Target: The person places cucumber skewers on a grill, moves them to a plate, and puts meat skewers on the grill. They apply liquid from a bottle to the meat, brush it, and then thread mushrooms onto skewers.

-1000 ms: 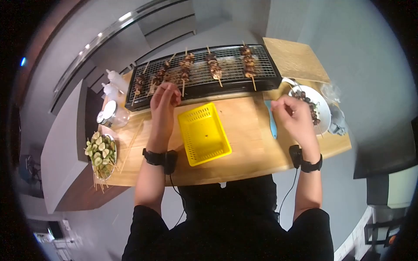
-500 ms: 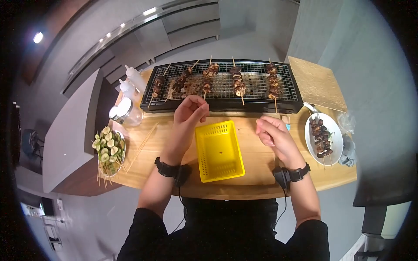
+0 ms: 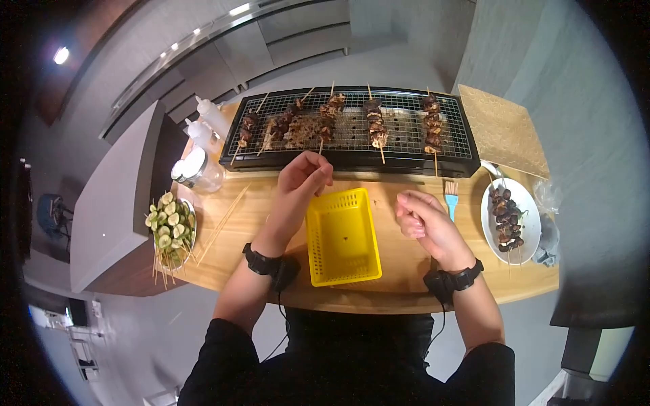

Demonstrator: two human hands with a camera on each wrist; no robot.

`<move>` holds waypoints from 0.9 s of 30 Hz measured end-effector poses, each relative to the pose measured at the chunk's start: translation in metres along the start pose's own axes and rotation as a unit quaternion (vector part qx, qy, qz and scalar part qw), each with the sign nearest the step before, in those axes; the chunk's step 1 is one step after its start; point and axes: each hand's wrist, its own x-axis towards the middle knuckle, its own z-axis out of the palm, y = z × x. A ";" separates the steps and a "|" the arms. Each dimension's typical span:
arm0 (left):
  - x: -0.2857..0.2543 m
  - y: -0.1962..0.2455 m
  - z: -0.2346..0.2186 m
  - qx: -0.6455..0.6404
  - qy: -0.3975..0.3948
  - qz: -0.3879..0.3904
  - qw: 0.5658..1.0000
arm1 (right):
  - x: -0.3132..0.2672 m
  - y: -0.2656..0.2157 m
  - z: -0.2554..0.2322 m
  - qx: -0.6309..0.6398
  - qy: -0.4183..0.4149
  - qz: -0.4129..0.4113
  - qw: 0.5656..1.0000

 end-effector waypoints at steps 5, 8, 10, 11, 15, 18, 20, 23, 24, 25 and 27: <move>0.001 -0.001 -0.002 -0.018 0.011 0.002 1.000 | -0.001 -0.001 0.002 0.016 0.011 0.000 1.000; 0.002 -0.004 -0.004 -0.034 0.013 0.005 0.999 | -0.001 -0.001 0.002 0.015 0.009 -0.001 1.000; 0.002 -0.004 -0.005 -0.038 0.019 0.000 0.999 | -0.001 -0.001 0.002 0.011 0.005 -0.002 1.000; 0.002 -0.005 -0.006 -0.039 0.021 -0.002 0.999 | -0.001 -0.001 0.002 0.009 0.004 -0.002 1.000; 0.003 -0.005 -0.007 -0.043 0.024 0.001 0.999 | -0.002 -0.001 0.001 0.008 -0.001 -0.005 1.000; 0.003 -0.005 -0.007 -0.041 0.027 -0.003 0.999 | -0.002 -0.001 0.001 0.006 -0.003 -0.005 1.000; 0.002 -0.003 -0.007 -0.036 0.024 -0.012 0.999 | -0.002 -0.001 0.001 0.005 -0.001 -0.004 1.000; 0.003 -0.003 -0.008 -0.036 0.025 -0.011 0.999 | -0.001 -0.001 0.001 0.004 -0.001 -0.003 1.000; 0.003 -0.003 -0.008 -0.037 0.024 -0.011 0.999 | -0.001 -0.001 0.001 0.004 -0.001 -0.003 1.000; 0.002 -0.003 -0.008 -0.038 0.024 -0.010 0.999 | -0.001 0.000 0.001 0.005 -0.001 -0.002 1.000; 0.003 -0.004 -0.008 -0.040 0.027 -0.006 0.999 | 0.000 0.001 -0.001 0.006 -0.001 0.000 1.000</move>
